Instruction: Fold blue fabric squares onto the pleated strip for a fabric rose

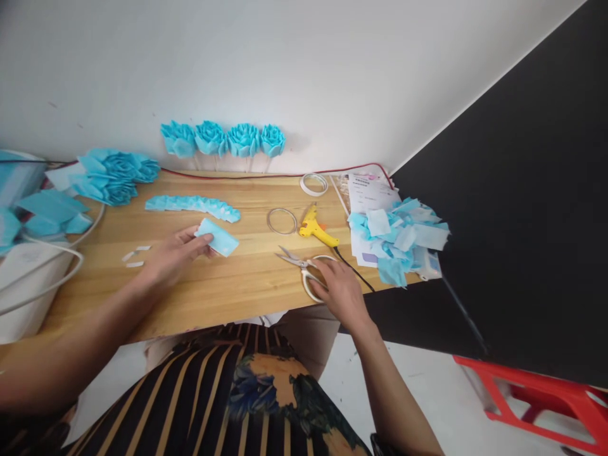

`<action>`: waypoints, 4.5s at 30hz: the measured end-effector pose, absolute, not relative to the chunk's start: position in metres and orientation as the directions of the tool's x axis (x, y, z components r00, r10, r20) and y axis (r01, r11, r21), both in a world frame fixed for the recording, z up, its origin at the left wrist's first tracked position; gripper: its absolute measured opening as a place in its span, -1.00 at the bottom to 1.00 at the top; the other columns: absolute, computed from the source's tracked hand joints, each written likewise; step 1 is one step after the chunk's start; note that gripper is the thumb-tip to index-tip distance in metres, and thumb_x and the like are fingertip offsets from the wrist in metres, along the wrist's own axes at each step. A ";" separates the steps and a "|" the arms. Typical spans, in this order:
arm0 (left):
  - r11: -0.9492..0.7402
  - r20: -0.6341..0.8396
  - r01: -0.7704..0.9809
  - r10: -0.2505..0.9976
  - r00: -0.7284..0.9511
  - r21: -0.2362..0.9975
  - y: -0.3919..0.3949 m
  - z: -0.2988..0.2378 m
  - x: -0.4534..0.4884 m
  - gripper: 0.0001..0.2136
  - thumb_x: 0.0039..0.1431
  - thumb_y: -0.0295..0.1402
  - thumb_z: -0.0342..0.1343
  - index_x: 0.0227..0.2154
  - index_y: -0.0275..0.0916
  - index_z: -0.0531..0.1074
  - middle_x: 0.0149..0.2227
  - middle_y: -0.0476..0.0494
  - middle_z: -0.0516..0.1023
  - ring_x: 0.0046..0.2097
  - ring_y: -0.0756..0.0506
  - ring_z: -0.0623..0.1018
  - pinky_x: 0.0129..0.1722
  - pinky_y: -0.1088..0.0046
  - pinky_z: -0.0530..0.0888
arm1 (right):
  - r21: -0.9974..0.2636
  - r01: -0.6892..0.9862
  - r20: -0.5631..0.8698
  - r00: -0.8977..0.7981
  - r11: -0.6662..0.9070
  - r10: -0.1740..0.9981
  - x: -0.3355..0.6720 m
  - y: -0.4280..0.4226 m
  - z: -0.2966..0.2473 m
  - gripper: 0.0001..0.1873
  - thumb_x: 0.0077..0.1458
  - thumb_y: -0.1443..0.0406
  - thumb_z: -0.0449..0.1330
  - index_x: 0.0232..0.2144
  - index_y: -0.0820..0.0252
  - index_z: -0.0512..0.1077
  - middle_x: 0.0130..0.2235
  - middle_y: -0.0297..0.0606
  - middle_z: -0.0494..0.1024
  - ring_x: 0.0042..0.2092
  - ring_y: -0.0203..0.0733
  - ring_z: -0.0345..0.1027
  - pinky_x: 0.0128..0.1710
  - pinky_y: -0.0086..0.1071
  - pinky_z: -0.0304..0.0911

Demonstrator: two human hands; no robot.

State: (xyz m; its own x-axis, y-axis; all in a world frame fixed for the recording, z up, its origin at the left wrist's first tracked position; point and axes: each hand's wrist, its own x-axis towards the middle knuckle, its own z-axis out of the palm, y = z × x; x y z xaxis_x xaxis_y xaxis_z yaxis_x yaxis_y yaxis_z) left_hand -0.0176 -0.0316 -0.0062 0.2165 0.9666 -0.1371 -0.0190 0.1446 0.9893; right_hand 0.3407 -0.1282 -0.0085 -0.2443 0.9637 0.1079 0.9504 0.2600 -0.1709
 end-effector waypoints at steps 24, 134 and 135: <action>0.023 -0.073 0.179 0.958 0.278 0.984 -0.030 0.005 -0.022 -0.78 0.10 -0.18 0.19 -0.49 -0.23 0.42 -0.55 0.05 0.38 -0.47 0.02 0.36 -0.42 0.50 0.32 | -0.996 0.067 -0.087 -0.475 -0.062 0.876 0.185 -0.009 0.011 -0.53 0.14 0.07 0.31 0.08 0.00 0.50 -0.07 -0.30 0.65 -0.03 -0.16 0.50 0.03 -0.24 0.36; -0.053 0.041 0.164 0.996 0.081 0.985 -0.032 0.002 -0.018 -0.77 0.17 -0.24 0.15 -0.49 -0.27 0.55 -0.51 -0.03 0.57 -0.44 0.01 0.48 -0.39 0.51 0.42 | -0.996 -0.001 -0.079 -0.320 -0.084 0.944 0.171 0.005 -0.021 -0.62 0.02 -0.05 0.37 -0.25 0.05 0.56 -0.31 -0.34 0.63 -0.24 -0.21 0.49 -0.12 -0.26 0.41; -0.050 0.037 0.169 0.996 0.077 0.984 -0.032 0.004 -0.019 -0.75 0.19 -0.23 0.13 -0.50 -0.26 0.54 -0.53 -0.01 0.54 -0.46 0.02 0.46 -0.40 0.52 0.41 | -0.995 -0.005 -0.090 -0.302 -0.096 0.949 0.171 0.005 -0.021 -0.64 0.00 -0.05 0.38 -0.32 0.06 0.54 -0.34 -0.35 0.61 -0.27 -0.22 0.47 -0.15 -0.28 0.40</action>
State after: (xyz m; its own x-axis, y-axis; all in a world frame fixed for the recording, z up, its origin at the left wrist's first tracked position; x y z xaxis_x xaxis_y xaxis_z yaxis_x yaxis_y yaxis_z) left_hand -0.0186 -0.0319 0.0038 0.0769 0.9963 0.0373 0.1687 -0.0499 0.9844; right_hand 0.1708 0.0049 -0.0210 -0.3017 0.9492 -0.0898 -0.0053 -0.0959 -0.9954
